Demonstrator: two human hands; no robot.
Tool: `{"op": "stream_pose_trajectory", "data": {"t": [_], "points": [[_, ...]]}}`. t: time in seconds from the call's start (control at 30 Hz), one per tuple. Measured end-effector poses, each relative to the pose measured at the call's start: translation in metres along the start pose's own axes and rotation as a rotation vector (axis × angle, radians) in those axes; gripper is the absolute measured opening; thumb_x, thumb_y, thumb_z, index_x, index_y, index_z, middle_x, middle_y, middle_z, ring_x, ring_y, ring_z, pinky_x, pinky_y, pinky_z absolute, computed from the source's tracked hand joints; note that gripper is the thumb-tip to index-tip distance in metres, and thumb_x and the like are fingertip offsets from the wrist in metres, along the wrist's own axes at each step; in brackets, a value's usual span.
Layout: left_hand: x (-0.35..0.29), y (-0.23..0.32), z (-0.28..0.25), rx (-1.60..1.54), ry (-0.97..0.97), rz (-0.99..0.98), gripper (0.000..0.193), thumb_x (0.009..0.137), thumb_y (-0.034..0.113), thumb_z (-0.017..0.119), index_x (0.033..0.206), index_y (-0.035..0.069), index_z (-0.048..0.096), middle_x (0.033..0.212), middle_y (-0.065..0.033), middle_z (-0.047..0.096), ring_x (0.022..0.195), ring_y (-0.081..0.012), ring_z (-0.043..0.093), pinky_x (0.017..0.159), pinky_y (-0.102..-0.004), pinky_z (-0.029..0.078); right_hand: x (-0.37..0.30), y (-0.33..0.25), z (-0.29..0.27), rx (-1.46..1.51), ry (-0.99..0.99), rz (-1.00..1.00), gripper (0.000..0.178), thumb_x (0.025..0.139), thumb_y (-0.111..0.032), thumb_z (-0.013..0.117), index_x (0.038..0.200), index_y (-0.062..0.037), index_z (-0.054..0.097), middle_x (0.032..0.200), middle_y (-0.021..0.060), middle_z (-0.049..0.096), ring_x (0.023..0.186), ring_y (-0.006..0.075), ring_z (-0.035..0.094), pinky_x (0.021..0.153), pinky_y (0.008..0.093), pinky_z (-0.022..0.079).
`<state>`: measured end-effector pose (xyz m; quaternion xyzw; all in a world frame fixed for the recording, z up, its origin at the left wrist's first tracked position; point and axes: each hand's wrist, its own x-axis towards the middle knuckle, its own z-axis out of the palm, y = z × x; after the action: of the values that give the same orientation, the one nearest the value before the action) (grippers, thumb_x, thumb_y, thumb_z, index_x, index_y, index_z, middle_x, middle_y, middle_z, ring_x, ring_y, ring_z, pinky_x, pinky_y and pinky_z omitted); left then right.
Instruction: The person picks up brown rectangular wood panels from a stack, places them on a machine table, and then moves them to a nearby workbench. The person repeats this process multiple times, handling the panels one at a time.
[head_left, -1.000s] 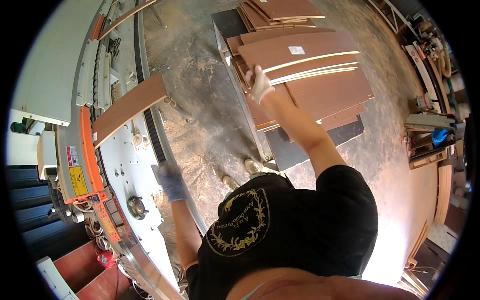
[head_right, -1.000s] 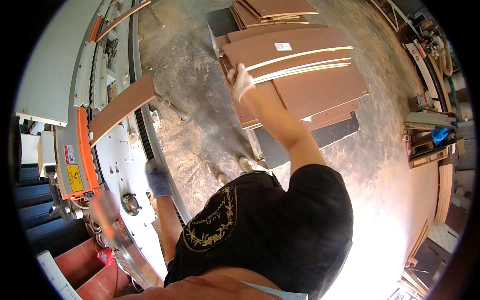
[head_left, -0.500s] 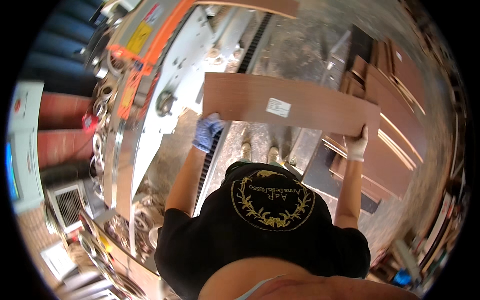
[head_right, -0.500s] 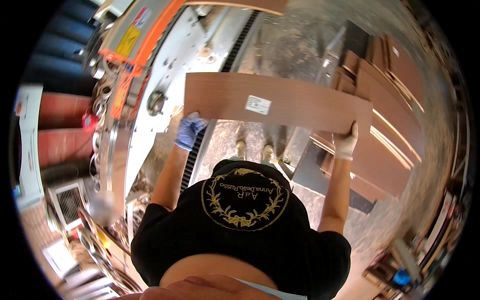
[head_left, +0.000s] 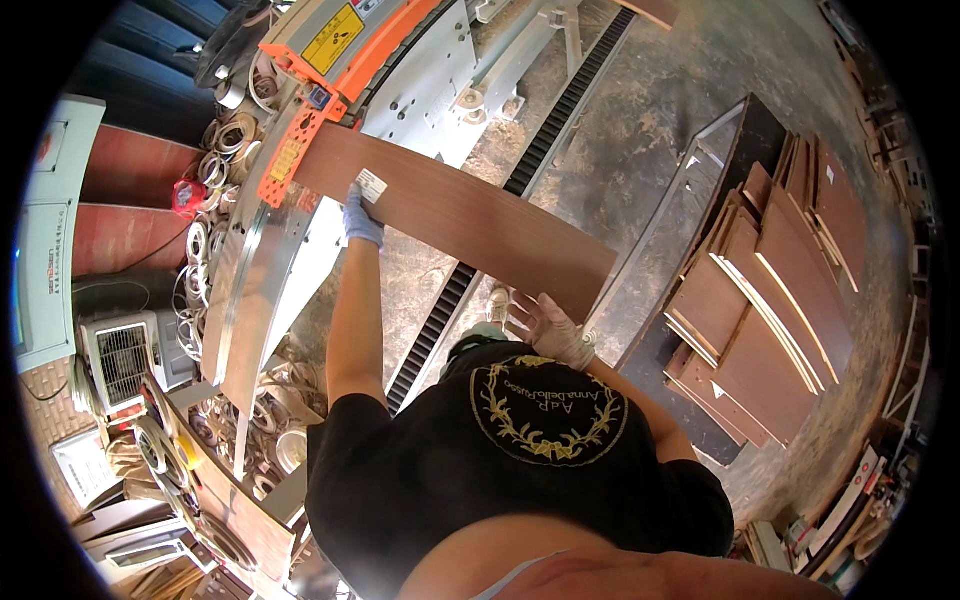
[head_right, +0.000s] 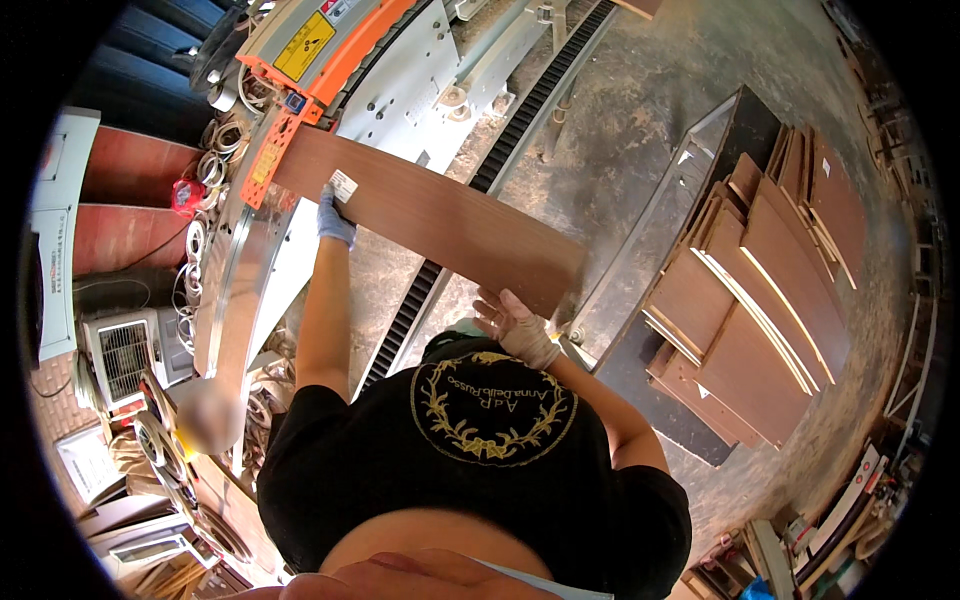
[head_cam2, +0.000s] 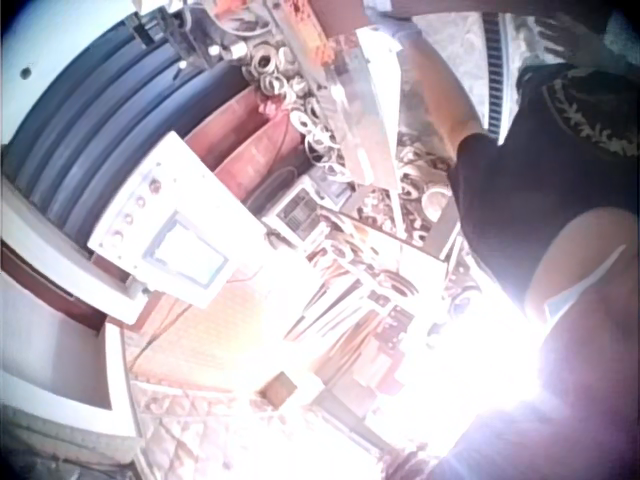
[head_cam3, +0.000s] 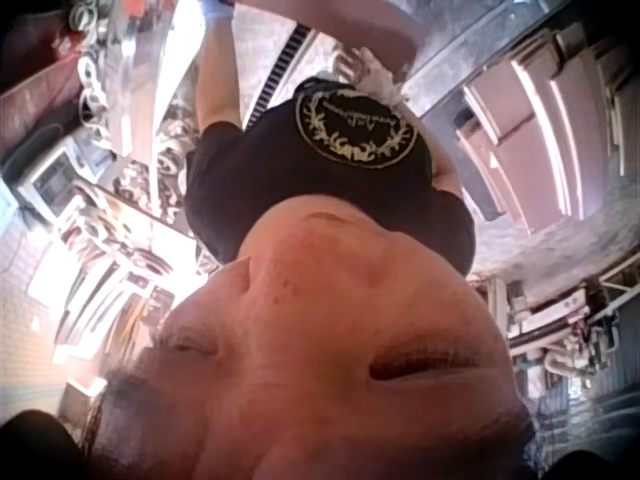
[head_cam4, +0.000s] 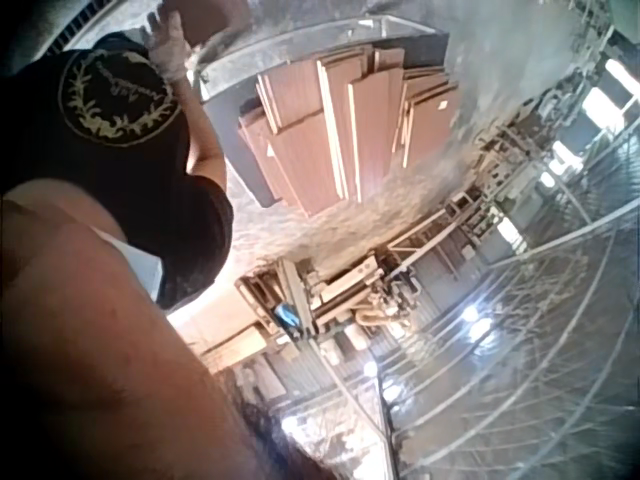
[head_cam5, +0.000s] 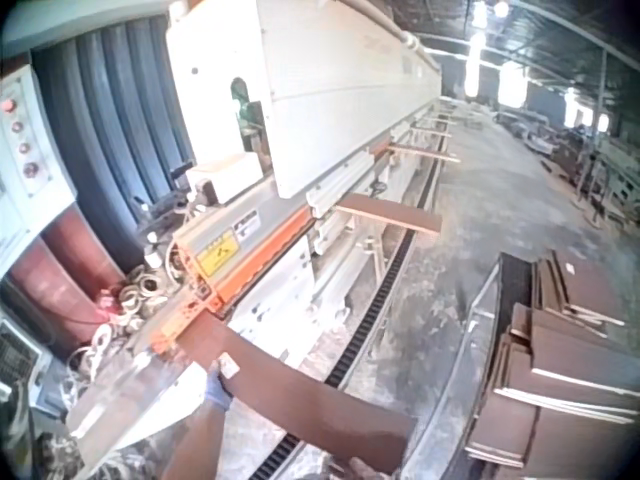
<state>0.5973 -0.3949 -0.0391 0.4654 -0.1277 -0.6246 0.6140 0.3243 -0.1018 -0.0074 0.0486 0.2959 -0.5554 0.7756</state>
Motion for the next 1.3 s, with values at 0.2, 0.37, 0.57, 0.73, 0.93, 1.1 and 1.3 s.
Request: {"op": "stream_pose_trajectory", "data": {"t": [0.2, 0.37, 0.57, 0.73, 0.93, 1.1, 1.3], "points": [[0.033, 0.009, 0.009, 0.012, 0.111, 0.008, 0.034, 0.087, 0.034, 0.052, 0.111, 0.009, 0.054, 0.106, -0.0072, 0.061, 0.092, -0.0239, 0.060, 0.081, -0.0404, 0.049, 0.019, 0.011, 0.005, -0.020, 0.071, -0.038, 0.039, 0.086, -0.035, 0.058, 0.114, -0.0108, 0.048, 0.103, 0.0061, 0.054, 0.097, 0.0228, 0.052, 0.089, 0.0410, 0.044], [0.028, 0.012, 0.012, 0.035, 0.141, 0.006, 0.034, 0.087, 0.036, 0.052, 0.109, 0.010, 0.056, 0.106, -0.0056, 0.062, 0.094, -0.0245, 0.060, 0.085, -0.0443, 0.048, 0.019, 0.024, 0.009, -0.005, 0.190, -0.115, 0.034, 0.086, -0.032, 0.058, 0.111, -0.0102, 0.050, 0.099, 0.0055, 0.057, 0.087, 0.0199, 0.057, 0.082, 0.0382, 0.049], [0.029, 0.009, 0.047, 0.167, 0.191, -0.005, 0.037, 0.089, 0.039, 0.046, 0.105, 0.008, 0.057, 0.099, -0.0077, 0.063, 0.088, -0.0235, 0.061, 0.079, -0.0374, 0.050, 0.023, 0.016, 0.028, -0.063, 0.274, -0.285, 0.037, 0.087, -0.030, 0.056, 0.114, -0.0060, 0.048, 0.106, 0.0078, 0.055, 0.096, 0.0198, 0.055, 0.088, 0.0369, 0.047], [0.116, -0.007, 0.040, 0.120, -0.165, -0.250, 0.039, 0.088, 0.042, 0.039, 0.108, 0.014, 0.056, 0.108, -0.0061, 0.058, 0.098, -0.0239, 0.055, 0.085, -0.0397, 0.046, 0.022, -0.044, 0.073, -0.209, 0.368, -0.330, 0.036, 0.089, -0.031, 0.050, 0.111, -0.0026, 0.049, 0.108, 0.0105, 0.054, 0.099, 0.0217, 0.053, 0.089, 0.0361, 0.044], [0.082, -0.019, 0.110, 0.239, 0.037, -0.139, 0.061, 0.084, 0.054, 0.044, 0.124, 0.007, 0.045, 0.130, -0.0117, 0.044, 0.118, -0.0231, 0.044, 0.086, -0.0358, 0.046, -0.010, -0.094, 0.021, -0.523, 0.309, -0.334, 0.038, 0.079, -0.031, 0.064, 0.104, -0.0032, 0.058, 0.104, 0.0114, 0.058, 0.095, 0.0219, 0.058, 0.089, 0.0353, 0.044], [-0.083, -0.022, 0.128, 0.473, -0.082, 0.129, 0.041, 0.091, 0.032, 0.041, 0.128, 0.014, 0.037, 0.136, -0.0119, 0.036, 0.116, -0.0230, 0.044, 0.092, -0.0334, 0.041, -0.091, -0.243, -0.061, -0.288, 1.162, -0.956, 0.027, 0.080, -0.017, 0.063, 0.101, -0.0003, 0.058, 0.089, 0.0084, 0.062, 0.077, 0.0160, 0.060, 0.069, 0.0260, 0.051], [-0.109, -0.077, 0.114, 0.499, -0.359, 0.019, 0.038, 0.084, 0.019, 0.059, 0.119, 0.019, 0.046, 0.113, -0.0021, 0.054, 0.093, -0.0166, 0.054, 0.081, -0.0347, 0.048, -0.128, -0.339, -0.109, -1.976, 1.825, -0.837, 0.045, 0.077, -0.044, 0.057, 0.116, -0.0219, 0.053, 0.127, 0.0045, 0.047, 0.118, 0.0260, 0.040, 0.098, 0.0472, 0.025]]}}
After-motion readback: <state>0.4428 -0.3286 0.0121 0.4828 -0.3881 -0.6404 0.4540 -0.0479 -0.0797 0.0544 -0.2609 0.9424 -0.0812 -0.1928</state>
